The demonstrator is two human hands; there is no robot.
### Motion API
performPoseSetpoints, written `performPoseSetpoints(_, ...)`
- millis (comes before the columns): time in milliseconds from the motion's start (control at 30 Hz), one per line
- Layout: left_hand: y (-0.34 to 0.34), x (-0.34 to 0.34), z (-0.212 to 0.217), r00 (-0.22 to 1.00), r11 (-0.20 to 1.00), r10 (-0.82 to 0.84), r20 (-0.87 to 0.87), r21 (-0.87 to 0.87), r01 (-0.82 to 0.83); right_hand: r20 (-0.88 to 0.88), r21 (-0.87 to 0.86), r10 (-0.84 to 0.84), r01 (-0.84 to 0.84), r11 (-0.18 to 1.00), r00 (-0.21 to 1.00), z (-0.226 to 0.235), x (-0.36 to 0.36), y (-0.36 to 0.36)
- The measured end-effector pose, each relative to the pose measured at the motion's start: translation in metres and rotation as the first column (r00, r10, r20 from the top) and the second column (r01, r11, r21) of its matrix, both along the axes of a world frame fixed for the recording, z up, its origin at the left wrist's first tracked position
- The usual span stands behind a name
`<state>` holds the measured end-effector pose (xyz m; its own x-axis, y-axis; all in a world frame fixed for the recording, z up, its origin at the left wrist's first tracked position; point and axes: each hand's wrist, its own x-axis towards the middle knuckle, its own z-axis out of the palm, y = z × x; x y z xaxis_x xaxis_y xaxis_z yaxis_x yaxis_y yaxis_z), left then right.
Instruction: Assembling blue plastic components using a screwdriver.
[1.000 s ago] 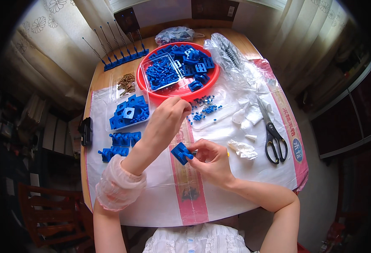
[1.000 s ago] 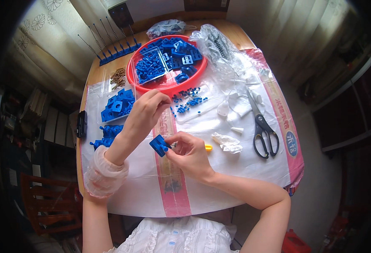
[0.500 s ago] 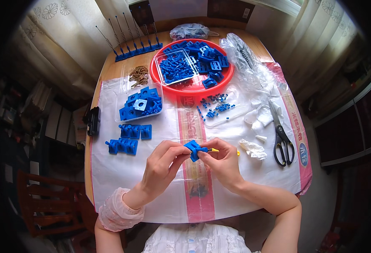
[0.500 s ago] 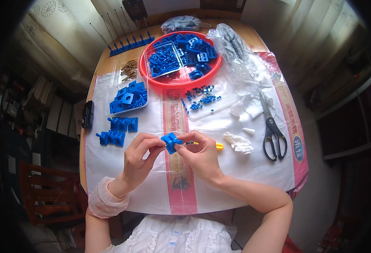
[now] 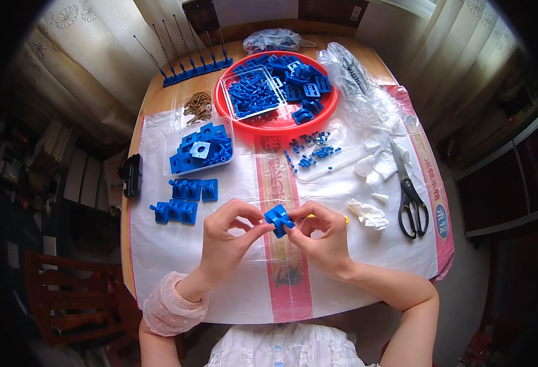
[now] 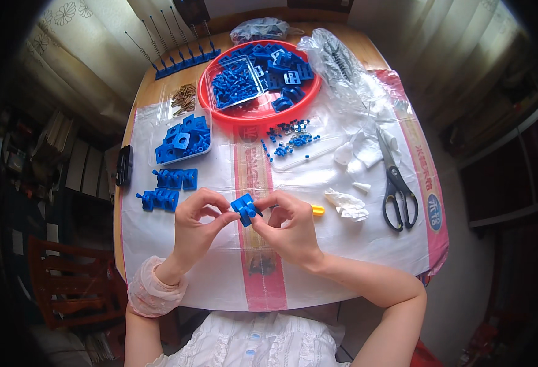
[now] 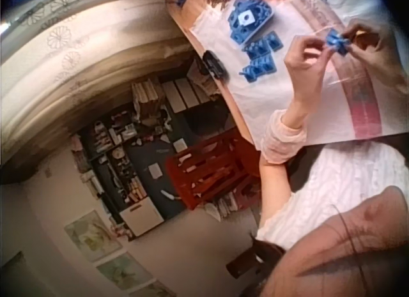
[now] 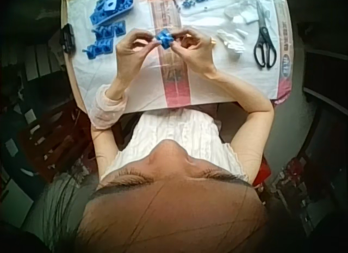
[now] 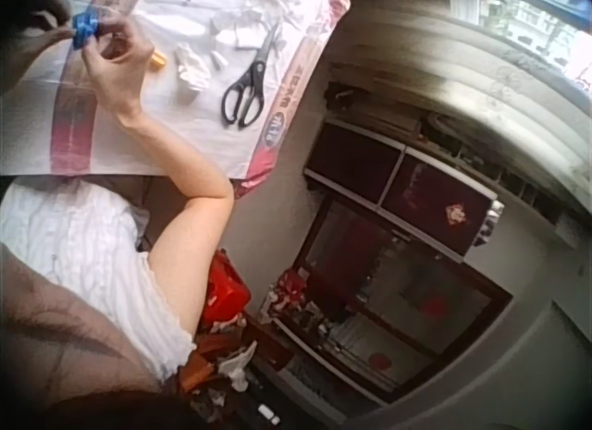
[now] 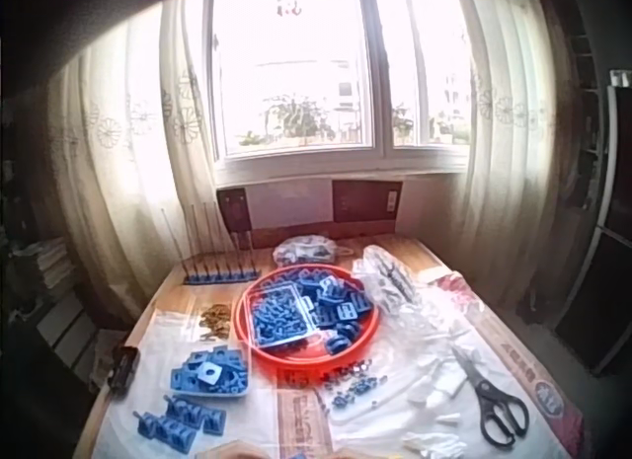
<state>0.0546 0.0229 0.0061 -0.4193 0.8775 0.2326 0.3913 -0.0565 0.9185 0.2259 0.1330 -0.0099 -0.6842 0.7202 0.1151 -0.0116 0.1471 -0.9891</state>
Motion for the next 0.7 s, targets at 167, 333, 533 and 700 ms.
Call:
performPoseSetpoints(167, -0.005, -0.006, -0.012, 0.930, 0.991, -0.012, 0.368, -0.118, 0.059, -0.042, 0.023, -0.018, 0.019, 1.000, 0.999, -0.006, -0.003, -0.002)
performPoseSetpoints(333, -0.002, -0.003, -0.018, 0.863, 0.994, -0.026, 0.504, -0.081, 0.077, -0.029, 0.020, -0.035, 0.036, 0.999, 0.999, -0.008, -0.004, -0.002)
performPoseSetpoints(533, -0.002, 0.007, -0.016, 0.932, 0.999, 0.031, 0.362, -0.040, -0.018, -0.005, -0.071, -0.070, 0.069, 0.995, 0.998, -0.005, -0.007, -0.005)
performPoseSetpoints(700, 0.001, 0.008, -0.019, 0.971, 0.999, 0.027, 0.239, 0.026, -0.035, 0.008, -0.131, -0.066, 0.067, 0.989, 0.998, -0.007, -0.007, -0.007)
